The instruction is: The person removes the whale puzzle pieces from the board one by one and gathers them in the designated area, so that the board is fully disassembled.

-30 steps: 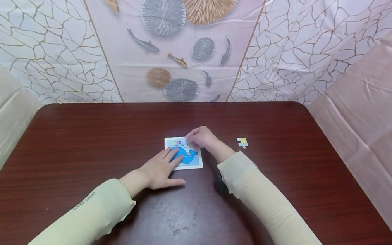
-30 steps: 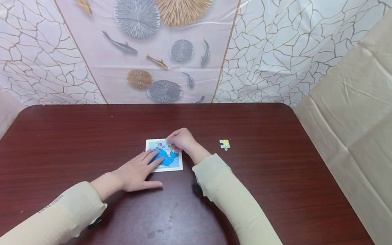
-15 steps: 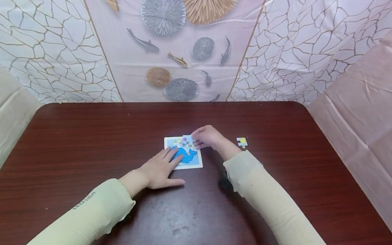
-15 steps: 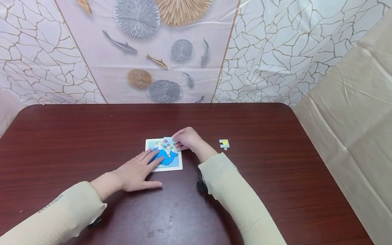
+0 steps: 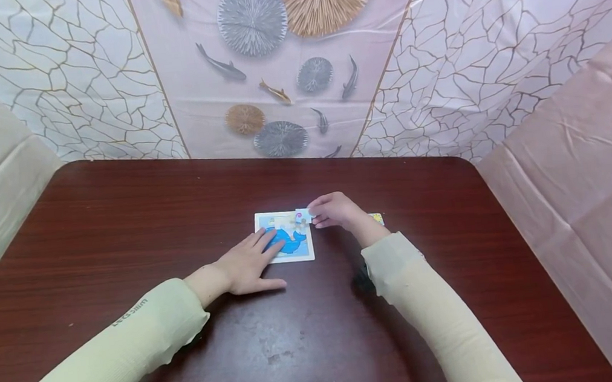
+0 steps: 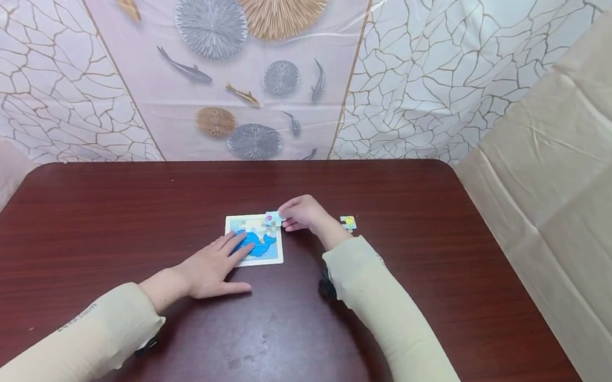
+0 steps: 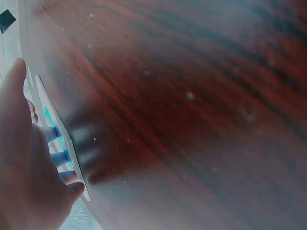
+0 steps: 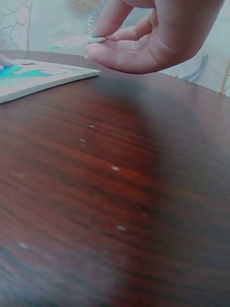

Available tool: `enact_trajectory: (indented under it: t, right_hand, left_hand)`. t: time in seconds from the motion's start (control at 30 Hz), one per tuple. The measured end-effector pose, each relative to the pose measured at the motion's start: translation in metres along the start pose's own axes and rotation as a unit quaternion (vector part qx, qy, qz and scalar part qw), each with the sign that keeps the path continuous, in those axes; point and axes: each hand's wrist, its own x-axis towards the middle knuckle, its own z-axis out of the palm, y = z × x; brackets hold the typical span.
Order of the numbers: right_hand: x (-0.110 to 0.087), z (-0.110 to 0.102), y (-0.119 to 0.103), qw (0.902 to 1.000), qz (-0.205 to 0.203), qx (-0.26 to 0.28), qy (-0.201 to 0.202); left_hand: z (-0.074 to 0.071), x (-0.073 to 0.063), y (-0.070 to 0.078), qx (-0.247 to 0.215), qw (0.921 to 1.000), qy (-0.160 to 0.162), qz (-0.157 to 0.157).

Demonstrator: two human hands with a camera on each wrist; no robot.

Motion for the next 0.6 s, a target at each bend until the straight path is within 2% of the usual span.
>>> enact_trajectory:
  t: [0.33, 0.6]
  right_hand:
    - [-0.002, -0.019, 0.007, 0.9998, -0.002, 0.016, 0.007]
    - [-0.003, -0.038, 0.015, 0.9985, -0.007, 0.053, 0.012]
  left_hand:
    - [0.001, 0.000, 0.000, 0.005, 1.0000, 0.004, 0.003]
    - [0.001, -0.001, 0.001, 0.006, 1.0000, 0.004, 0.005]
